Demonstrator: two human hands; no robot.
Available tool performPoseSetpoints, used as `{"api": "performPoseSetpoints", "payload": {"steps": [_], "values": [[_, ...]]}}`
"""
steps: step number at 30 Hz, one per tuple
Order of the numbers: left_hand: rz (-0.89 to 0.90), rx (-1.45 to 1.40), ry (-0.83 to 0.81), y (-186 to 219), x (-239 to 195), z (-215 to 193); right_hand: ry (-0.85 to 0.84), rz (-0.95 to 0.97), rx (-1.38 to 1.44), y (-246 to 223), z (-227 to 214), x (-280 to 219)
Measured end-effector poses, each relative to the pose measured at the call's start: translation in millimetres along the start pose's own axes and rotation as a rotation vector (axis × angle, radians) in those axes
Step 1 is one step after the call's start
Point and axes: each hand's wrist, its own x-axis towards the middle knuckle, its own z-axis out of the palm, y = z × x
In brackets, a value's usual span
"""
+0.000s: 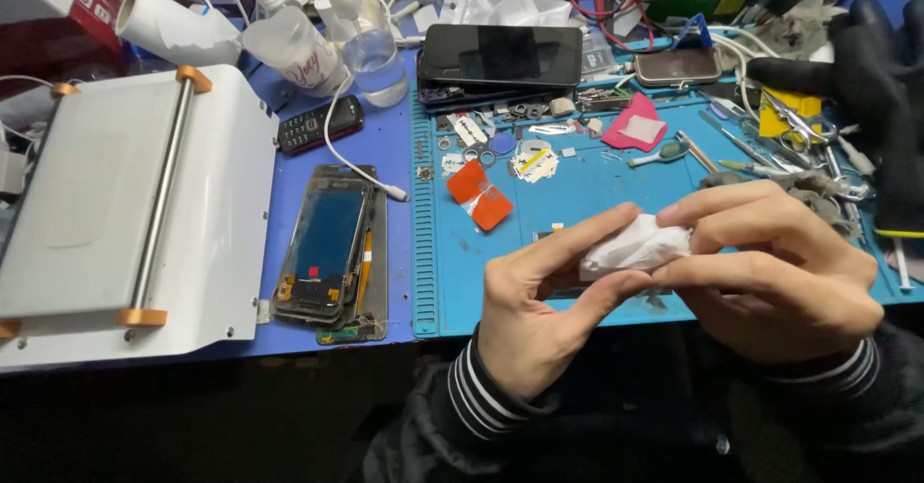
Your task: The person cleans a small rectangular electronic component, likely a phone screen, using a spray bottle and paper towels. They spray the component and wipe it repeatedly, then switch to a fresh paper towel to continue cleaning the surface and edges.
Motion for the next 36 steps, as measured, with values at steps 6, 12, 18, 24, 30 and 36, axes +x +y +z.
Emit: {"api": "performPoseSetpoints", "payload": {"steps": [6,12,18,24,30,36], "values": [[0.11,0.121,-0.004,-2,-6,-10,-0.025,-0.069,-0.007,6,15,-9],[0.747,0.968,0.315,-6,-13,-45,-0.251,0.757,0.489,4,4,-4],[0.904,1.255,0.299,9,-24,-48,-0.204,0.988,0.747,-3,58,-9],[0.466,0.682,0.261,2,-49,-70,-0.721,0.377,0.347,28,55,5],[0.157,0.372,0.244,-14,-53,-76,-1.071,0.356,0.207,12,71,37],[0.058,0.433,0.427,-11,-54,-96,-0.681,0.005,0.102,71,127,135]]}}
